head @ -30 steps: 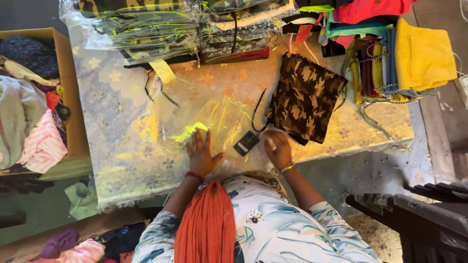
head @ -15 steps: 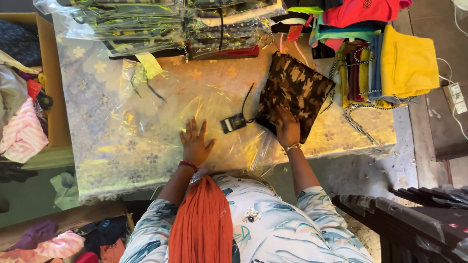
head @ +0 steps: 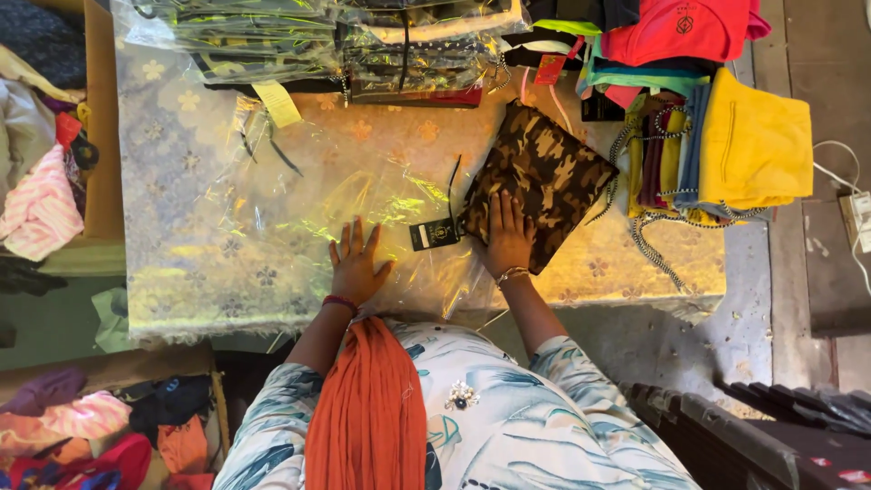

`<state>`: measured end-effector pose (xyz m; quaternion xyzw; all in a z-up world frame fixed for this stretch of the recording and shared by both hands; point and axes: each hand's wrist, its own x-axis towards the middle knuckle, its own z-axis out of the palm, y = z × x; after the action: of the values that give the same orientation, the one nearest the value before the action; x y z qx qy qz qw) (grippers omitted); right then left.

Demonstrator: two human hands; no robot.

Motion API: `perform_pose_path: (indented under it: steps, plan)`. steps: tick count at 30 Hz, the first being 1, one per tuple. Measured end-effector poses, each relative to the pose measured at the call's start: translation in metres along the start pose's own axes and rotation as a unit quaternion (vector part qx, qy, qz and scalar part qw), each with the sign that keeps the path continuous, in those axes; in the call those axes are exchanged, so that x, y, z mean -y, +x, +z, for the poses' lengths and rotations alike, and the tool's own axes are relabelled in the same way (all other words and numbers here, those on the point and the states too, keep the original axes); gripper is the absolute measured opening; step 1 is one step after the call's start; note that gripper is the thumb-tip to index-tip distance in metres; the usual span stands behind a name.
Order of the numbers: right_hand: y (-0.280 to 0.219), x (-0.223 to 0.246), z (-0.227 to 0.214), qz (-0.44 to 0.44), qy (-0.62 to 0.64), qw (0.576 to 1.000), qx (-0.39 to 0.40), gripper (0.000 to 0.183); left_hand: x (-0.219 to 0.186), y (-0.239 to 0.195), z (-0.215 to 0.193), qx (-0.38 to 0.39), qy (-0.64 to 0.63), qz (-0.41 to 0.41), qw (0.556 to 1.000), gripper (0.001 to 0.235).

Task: The person folds a camouflage-patterned garment and places it into a clear plastic bag on a table. They smooth the garment inside the bag and seal it, then place the packaged item on a stack of similar items. The person repeats this process with another garment.

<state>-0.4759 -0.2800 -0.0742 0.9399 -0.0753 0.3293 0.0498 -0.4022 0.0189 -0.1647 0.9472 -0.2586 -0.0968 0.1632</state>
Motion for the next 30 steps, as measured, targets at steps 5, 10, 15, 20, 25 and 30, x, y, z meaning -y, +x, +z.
perform_pose_path:
  steps: [5, 10, 15, 20, 25, 30]
  plan:
    - [-0.043, -0.053, 0.052, 0.121, 0.124, 0.967, 0.185, 0.082, -0.007, -0.009, 0.004, -0.008, -0.02, -0.012, 1.0, 0.085]
    - [-0.072, -0.097, 0.087, 0.362, 0.444, 0.786, 0.235, 0.037, -0.009, -0.014, 0.01, 0.002, -0.032, -0.012, 0.999, 0.087]
    - [-0.056, -0.08, 0.066, 0.366, 0.528, 0.754, 0.138, 0.04, -0.005, -0.015, 0.011, 0.019, -0.015, -0.013, 1.0, 0.089]
    - [-0.033, -0.046, 0.031, 0.222, 0.221, 0.924, 0.218, 0.06, -0.006, -0.019, 0.014, 0.014, -0.008, -0.01, 1.0, 0.089]
    - [-0.055, -0.057, 0.059, 0.046, 0.151, 0.987, 0.029, 0.057, -0.005, -0.026, 0.017, 0.007, -0.013, -0.015, 1.0, 0.089]
    - [-0.09, -0.117, 0.106, 0.504, 0.392, 0.723, 0.263, 0.052, -0.006, -0.025, 0.015, 0.015, -0.02, -0.019, 1.0, 0.09]
